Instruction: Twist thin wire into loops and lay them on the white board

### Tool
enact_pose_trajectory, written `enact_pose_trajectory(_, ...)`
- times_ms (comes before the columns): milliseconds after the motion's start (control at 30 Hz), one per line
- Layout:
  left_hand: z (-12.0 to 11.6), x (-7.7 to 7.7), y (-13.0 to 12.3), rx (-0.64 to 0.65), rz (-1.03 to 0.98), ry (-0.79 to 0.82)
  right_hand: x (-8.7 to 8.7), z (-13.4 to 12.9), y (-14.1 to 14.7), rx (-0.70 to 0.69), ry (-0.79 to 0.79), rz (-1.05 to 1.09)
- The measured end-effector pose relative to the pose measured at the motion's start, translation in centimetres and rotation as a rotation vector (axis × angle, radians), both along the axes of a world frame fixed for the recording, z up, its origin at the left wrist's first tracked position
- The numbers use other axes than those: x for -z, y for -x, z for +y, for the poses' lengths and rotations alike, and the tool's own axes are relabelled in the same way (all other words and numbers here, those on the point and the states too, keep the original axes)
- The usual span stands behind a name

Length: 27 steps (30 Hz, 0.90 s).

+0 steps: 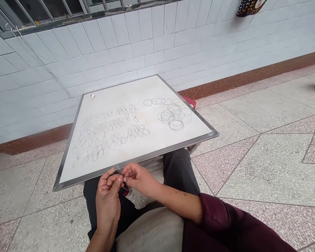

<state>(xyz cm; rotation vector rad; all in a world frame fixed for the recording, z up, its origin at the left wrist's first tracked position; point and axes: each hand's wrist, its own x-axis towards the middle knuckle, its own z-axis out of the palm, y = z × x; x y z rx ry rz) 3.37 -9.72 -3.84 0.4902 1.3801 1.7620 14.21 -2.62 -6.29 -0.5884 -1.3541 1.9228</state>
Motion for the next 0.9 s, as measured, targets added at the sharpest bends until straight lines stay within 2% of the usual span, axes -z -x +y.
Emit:
enact_pose_trajectory(267,-0.2,-0.2,-0.3,-0.015,-0.026,0.007,-0.6,-0.1,-0.1,-0.001,0.02,-0.008)
enact_pose_trajectory(533,-0.2,0.3,-0.3,-0.074,0.053,-0.008,-0.7,-0.5,0.3,0.018,0.027,-0.014)
enact_pose_trajectory(733,0.2,-0.2,-0.1,-0.066,-0.098,-0.068,-1.3,-0.3,0.0,-0.052,0.121,0.02)
enact_pose_trajectory(900,0.4,-0.3,0.1,-0.07,-0.177,-0.067,-1.1,-0.3,0.3,-0.005,0.13,-0.013)
